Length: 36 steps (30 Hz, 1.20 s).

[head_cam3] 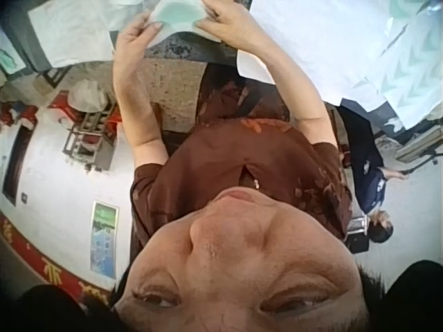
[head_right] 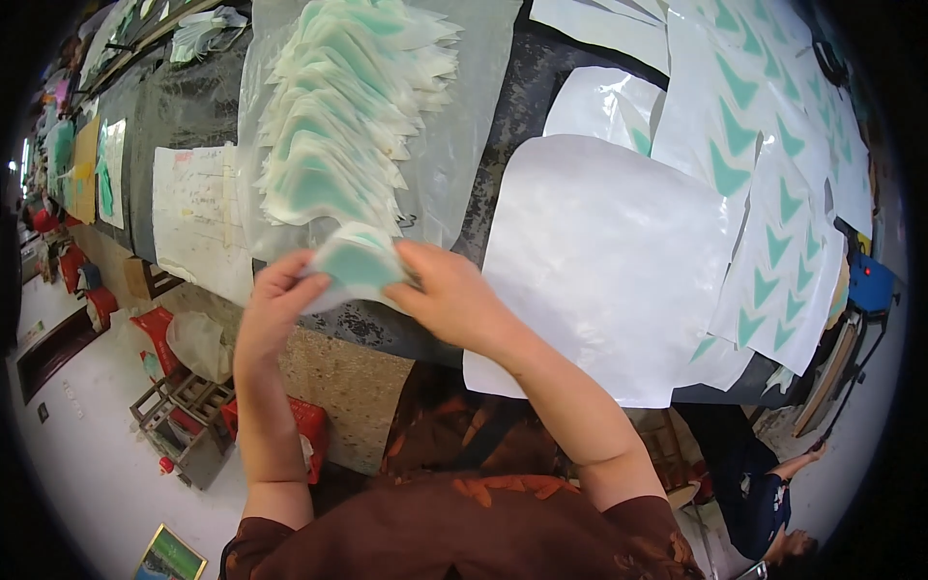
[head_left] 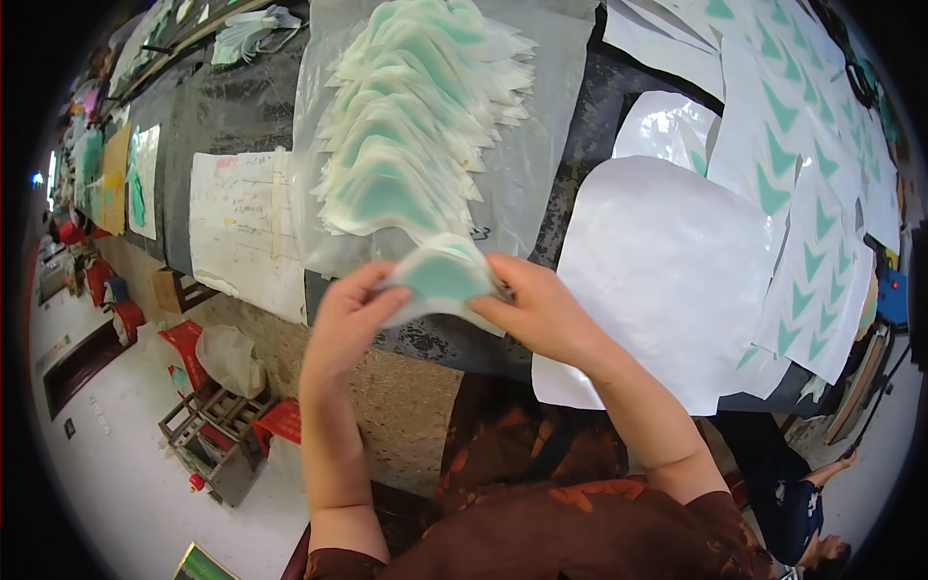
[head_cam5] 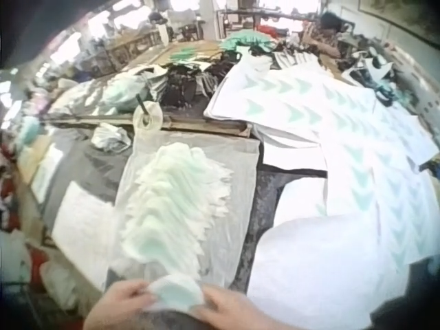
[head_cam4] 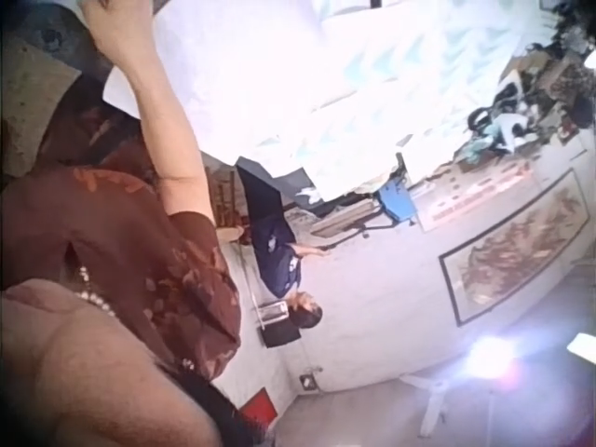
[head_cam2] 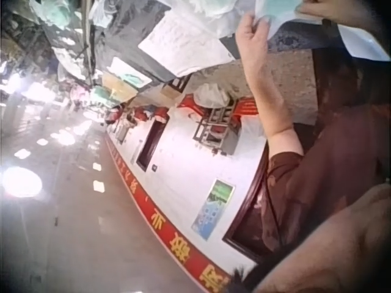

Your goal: Peeling green chevron decals from white backing sheets in a shoe manufacturing facility.

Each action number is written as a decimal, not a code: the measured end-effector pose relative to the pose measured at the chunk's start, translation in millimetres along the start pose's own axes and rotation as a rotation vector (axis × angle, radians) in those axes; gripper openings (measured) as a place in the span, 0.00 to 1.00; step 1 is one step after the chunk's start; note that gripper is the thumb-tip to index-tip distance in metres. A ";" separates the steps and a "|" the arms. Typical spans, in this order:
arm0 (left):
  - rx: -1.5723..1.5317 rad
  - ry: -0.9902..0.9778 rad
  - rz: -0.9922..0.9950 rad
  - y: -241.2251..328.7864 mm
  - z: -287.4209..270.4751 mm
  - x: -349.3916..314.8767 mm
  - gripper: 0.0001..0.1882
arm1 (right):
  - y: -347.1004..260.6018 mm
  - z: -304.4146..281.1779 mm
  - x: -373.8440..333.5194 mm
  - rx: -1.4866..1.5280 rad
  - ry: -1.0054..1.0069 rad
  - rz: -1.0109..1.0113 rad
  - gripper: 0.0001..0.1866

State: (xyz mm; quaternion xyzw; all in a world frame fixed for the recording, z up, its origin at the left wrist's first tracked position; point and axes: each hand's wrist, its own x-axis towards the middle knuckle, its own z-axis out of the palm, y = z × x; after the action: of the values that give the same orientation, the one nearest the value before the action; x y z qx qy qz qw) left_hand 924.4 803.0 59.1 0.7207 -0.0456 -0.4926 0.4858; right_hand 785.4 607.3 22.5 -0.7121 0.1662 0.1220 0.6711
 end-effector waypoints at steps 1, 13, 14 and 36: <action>-0.004 0.005 -0.004 5.3 -4.7 -1.7 0.12 | -8.3 9.1 14.2 0.000 -0.007 0.002 0.20; 0.572 0.327 0.291 -22.4 1.7 57.9 0.19 | 10.4 36.4 65.5 -0.330 0.418 -0.233 0.23; 0.636 0.390 0.404 -33.8 1.2 64.5 0.20 | 13.7 41.5 65.8 -0.268 0.387 -0.201 0.21; 0.573 -0.084 0.469 49.8 176.9 117.7 0.30 | 187.2 -175.7 -276.6 -0.190 1.259 0.795 0.22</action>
State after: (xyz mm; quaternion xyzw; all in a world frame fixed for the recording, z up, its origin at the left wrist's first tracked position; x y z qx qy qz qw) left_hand 871.7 597.0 10.3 0.7765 -0.3654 -0.3645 0.3615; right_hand 448.7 444.2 -26.8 -0.5886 0.7521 -0.0613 0.2903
